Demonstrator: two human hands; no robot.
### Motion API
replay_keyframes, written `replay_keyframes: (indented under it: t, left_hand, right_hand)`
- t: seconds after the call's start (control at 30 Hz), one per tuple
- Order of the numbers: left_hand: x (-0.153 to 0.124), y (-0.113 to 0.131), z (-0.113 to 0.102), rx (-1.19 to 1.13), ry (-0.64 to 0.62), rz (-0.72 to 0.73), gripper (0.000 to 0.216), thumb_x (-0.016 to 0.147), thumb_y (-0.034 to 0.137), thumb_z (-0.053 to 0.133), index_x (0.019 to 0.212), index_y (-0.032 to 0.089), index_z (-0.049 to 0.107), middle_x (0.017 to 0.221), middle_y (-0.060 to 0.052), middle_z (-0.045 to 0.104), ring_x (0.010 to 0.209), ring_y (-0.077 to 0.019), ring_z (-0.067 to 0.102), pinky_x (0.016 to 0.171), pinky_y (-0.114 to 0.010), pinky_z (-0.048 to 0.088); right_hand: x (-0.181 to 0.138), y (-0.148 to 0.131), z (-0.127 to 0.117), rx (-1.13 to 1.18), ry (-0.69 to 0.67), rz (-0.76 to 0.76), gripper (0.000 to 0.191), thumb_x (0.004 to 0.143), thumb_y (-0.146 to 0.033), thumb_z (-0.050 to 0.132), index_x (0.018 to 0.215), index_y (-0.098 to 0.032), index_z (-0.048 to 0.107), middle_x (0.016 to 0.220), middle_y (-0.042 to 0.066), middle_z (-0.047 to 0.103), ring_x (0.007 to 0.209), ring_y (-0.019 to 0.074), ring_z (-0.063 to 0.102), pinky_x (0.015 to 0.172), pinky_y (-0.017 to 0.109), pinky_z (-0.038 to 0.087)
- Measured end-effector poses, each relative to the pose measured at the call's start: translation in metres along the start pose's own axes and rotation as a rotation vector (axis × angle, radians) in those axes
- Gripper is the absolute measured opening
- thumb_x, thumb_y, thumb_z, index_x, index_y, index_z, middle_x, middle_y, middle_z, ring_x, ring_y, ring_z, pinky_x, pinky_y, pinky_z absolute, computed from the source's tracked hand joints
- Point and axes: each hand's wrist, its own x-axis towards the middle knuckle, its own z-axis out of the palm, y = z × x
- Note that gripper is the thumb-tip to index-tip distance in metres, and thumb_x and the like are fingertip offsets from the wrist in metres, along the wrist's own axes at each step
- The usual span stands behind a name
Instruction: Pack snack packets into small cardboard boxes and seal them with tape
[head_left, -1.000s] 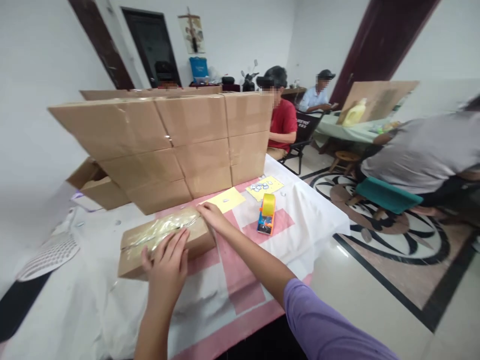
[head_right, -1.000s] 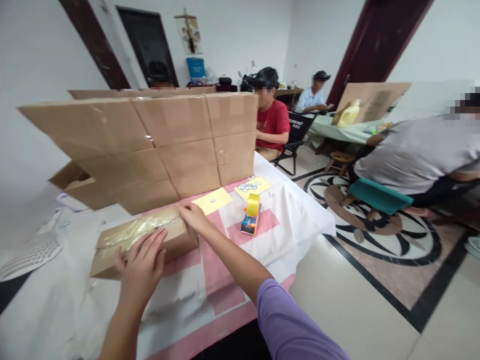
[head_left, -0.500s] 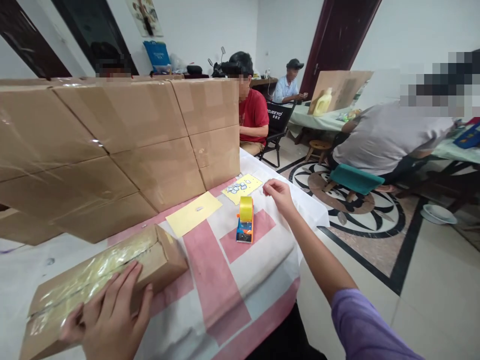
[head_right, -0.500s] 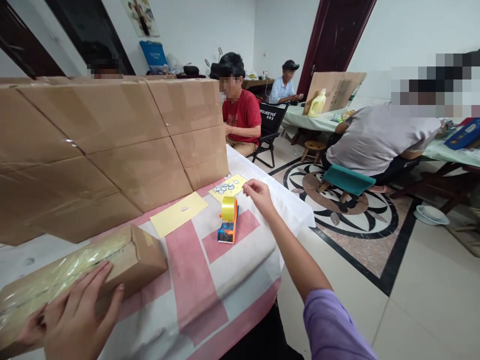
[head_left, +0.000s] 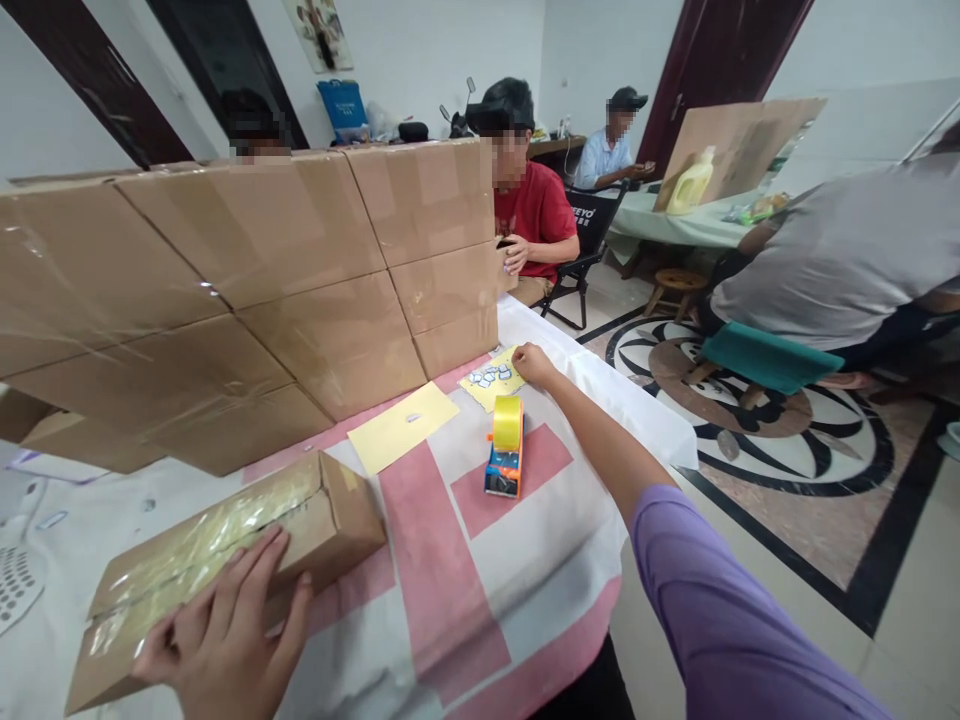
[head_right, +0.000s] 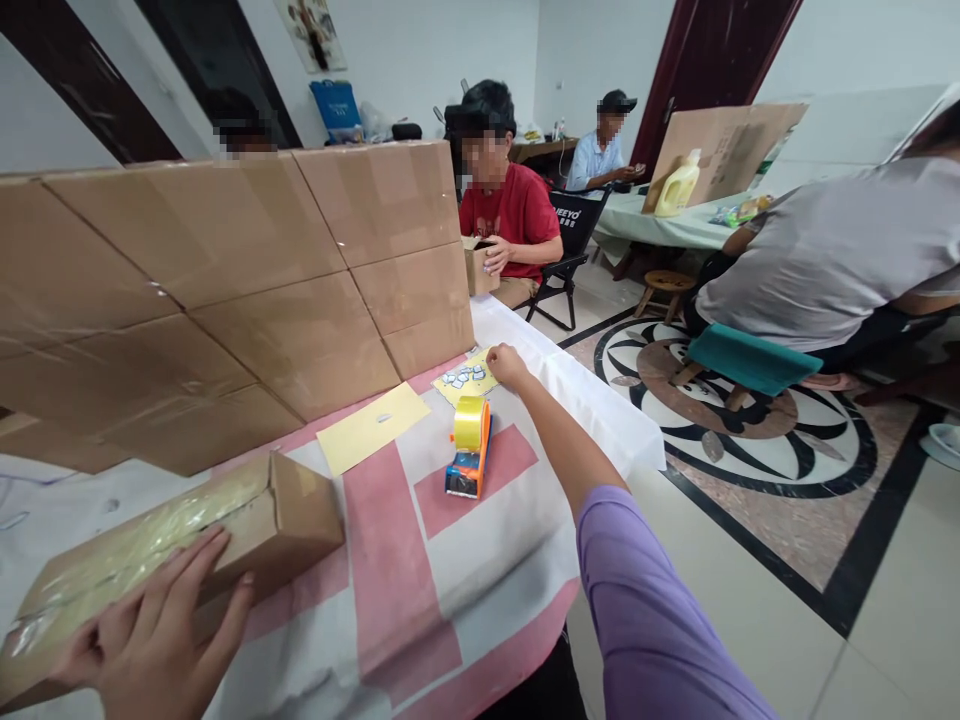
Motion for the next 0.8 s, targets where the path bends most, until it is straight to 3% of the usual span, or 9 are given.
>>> replay_keyframes:
  t: [0.07,0.2,0.3,0.43,0.63,0.8]
  left_hand:
    - [0.001,0.000,0.001,-0.007,0.015,0.016,0.062,0.095,0.040,0.057,0.154,0.033,0.043,0.142,-0.009,0.064,0.119,-0.0362,0.062,0.105,-0.059,0.032]
    - [0.002,0.001,0.001,-0.012,0.050,0.024,0.062,0.093,0.040,0.058,0.153,0.032,0.045,0.138,-0.009,0.067,0.115,-0.0363,0.062,0.105,-0.059,0.031]
    - [0.002,0.000,0.002,-0.017,0.060,0.014,0.064,0.092,0.040,0.060,0.153,0.033,0.045,0.136,-0.008,0.068,0.112,-0.0360,0.062,0.105,-0.059,0.032]
    - [-0.001,-0.003,0.004,-0.032,0.066,0.017,0.068,0.089,0.039,0.063,0.154,0.036,0.044,0.135,-0.007,0.069,0.110,-0.0350,0.063,0.104,-0.058,0.032]
    - [-0.003,-0.008,0.007,-0.078,0.040,0.035,0.068,0.091,0.038,0.059,0.156,0.035,0.040,0.138,-0.008,0.067,0.118,-0.0371,0.061,0.101,-0.058,0.037]
    - [-0.005,-0.005,0.009,-0.101,0.076,0.031,0.066,0.091,0.037,0.058,0.155,0.033,0.042,0.138,-0.010,0.067,0.122,-0.0382,0.060,0.100,-0.057,0.037]
  right_hand:
    - [-0.001,0.001,0.002,0.020,0.004,0.020,0.007,0.090,-0.016,0.067,0.093,-0.014,0.073,0.100,0.007,0.069,0.099,0.0216,0.064,0.093,0.038,0.050]
    - [-0.007,-0.004,0.002,0.104,0.038,0.057,0.013,0.093,-0.028,0.070,0.096,-0.015,0.068,0.100,0.004,0.070,0.094,0.0192,0.066,0.090,0.040,0.052]
    - [-0.014,-0.016,-0.001,0.223,0.100,0.087,0.008,0.087,-0.020,0.068,0.088,-0.012,0.070,0.090,0.006,0.072,0.085,0.0180,0.065,0.085,0.036,0.051]
    - [-0.034,-0.043,-0.013,0.435,0.199,0.095,0.015,0.079,-0.021,0.060,0.083,-0.011,0.071,0.078,0.007,0.072,0.072,0.0172,0.062,0.072,0.031,0.050]
    - [-0.102,-0.114,-0.037,0.693,0.282,-0.023,0.025,0.079,-0.037,0.064,0.093,-0.017,0.071,0.079,0.003,0.071,0.070,0.0154,0.063,0.069,0.030,0.051]
    - [-0.162,-0.197,-0.021,1.112,0.130,-0.242,0.023,0.079,-0.034,0.073,0.098,-0.022,0.072,0.089,0.003,0.071,0.080,0.0175,0.068,0.077,0.032,0.053]
